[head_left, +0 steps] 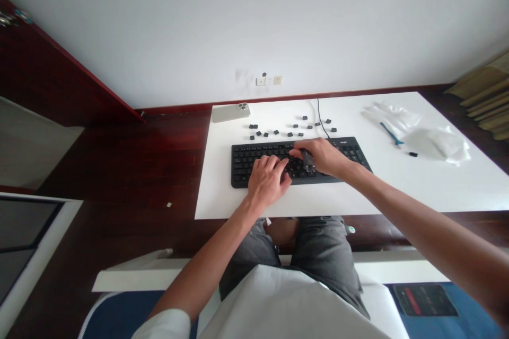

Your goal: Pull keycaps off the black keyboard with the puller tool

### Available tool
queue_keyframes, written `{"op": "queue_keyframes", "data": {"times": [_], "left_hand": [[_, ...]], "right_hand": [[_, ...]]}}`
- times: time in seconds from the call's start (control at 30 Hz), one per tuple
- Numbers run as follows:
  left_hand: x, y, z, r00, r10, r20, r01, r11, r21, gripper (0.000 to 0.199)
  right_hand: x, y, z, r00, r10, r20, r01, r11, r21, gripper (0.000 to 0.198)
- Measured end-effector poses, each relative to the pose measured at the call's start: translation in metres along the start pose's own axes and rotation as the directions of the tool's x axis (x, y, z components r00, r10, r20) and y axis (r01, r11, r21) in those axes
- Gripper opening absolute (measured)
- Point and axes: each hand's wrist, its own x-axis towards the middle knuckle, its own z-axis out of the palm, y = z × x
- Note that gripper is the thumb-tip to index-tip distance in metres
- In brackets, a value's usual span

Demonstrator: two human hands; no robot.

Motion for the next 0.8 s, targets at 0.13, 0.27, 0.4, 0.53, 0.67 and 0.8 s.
{"op": "queue_keyframes", "data": {"times": [0.13, 0.27, 0.4, 0.53, 0.67, 0.8], "left_hand": [[0.006, 0.006, -0.002, 0.997, -0.069, 0.016, 0.069, 0.998, -0.013, 0.033], [0.013, 0.012, -0.004, 0.988, -0.152, 0.038, 0.152, 0.988, -0.014, 0.026], [0.022, 0.011, -0.007, 0.983, -0.163, 0.079, 0.165, 0.986, -0.016, 0.019], [0.029, 0.005, -0.009, 0.983, -0.138, 0.123, 0.143, 0.989, -0.029, 0.011], [0.036, 0.003, -0.01, 0.974, -0.151, 0.167, 0.162, 0.985, -0.053, 0.01], [0.037, 0.003, -0.008, 0.976, -0.126, 0.179, 0.134, 0.99, -0.032, 0.011]], "right_hand": [[-0.008, 0.0, 0.01, 0.996, 0.042, -0.077, -0.042, 0.999, 0.002, 0.044], [-0.014, -0.002, 0.018, 0.986, 0.094, -0.136, -0.092, 0.995, 0.023, 0.042], [-0.012, -0.001, 0.021, 0.979, 0.127, -0.163, -0.126, 0.992, 0.014, 0.043], [-0.01, 0.002, 0.019, 0.988, 0.105, -0.116, -0.105, 0.994, 0.004, 0.045], [-0.007, 0.004, 0.014, 0.994, 0.093, -0.061, -0.094, 0.996, -0.011, 0.044], [-0.002, 0.004, 0.009, 0.996, 0.081, -0.02, -0.082, 0.996, -0.032, 0.039]]}}
